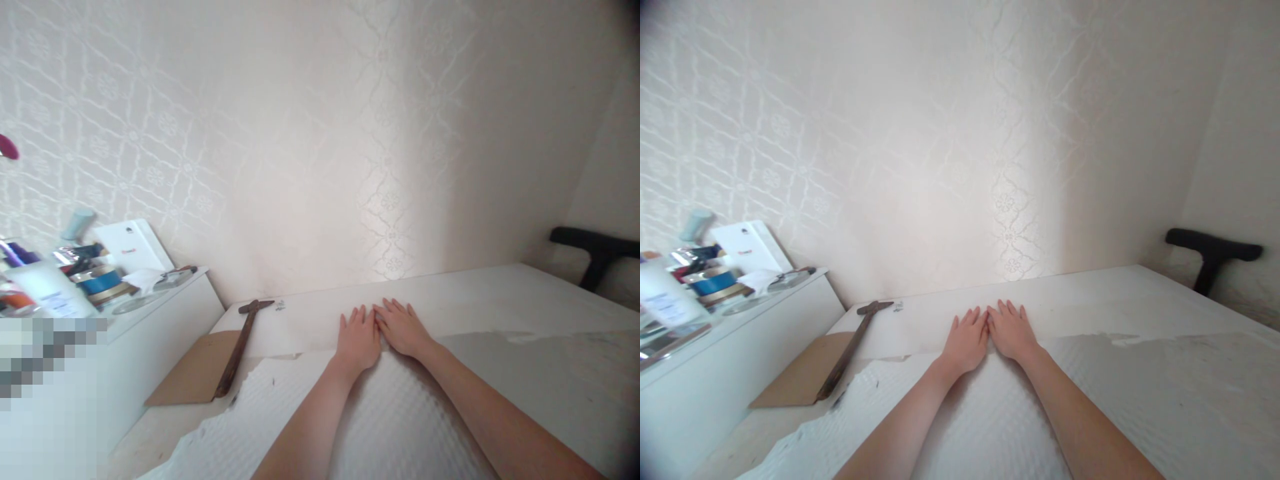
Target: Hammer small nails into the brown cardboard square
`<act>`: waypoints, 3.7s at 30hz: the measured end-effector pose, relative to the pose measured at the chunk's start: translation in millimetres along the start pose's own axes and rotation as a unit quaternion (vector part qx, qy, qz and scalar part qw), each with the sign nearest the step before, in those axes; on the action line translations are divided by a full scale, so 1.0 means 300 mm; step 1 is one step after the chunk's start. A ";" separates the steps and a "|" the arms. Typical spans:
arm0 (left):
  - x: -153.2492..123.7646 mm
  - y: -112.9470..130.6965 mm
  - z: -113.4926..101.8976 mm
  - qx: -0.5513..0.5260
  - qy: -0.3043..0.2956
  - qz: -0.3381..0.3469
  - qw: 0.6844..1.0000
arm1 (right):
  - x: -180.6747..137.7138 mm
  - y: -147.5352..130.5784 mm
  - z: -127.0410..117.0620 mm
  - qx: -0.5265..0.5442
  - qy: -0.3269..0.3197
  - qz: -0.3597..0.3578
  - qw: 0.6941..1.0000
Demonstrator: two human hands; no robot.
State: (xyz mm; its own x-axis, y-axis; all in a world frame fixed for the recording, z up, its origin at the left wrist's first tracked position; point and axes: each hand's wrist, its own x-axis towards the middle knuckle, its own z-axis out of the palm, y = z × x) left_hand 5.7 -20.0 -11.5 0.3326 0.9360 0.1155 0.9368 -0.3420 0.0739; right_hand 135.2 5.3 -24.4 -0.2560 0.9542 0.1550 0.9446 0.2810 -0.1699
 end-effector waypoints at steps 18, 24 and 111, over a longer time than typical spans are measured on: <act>-0.003 0.000 -0.006 0.010 -0.008 -0.001 1.000 | 0.001 -0.002 -0.005 0.005 -0.004 0.005 1.000; -0.004 0.003 -0.010 0.009 -0.017 -0.002 1.000 | 0.004 0.002 0.003 0.002 0.001 0.007 1.000; 0.000 0.001 -0.002 -0.005 -0.004 0.000 1.000 | 0.003 0.002 0.000 -0.003 0.000 0.007 1.000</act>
State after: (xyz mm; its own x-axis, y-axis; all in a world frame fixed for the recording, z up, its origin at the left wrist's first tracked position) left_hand 5.9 -20.3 -11.0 0.3341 0.9363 0.1084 0.9355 -0.3434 0.0833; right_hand 135.4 6.4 -24.2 -0.2419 0.9581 0.1535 0.9494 0.2663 -0.1664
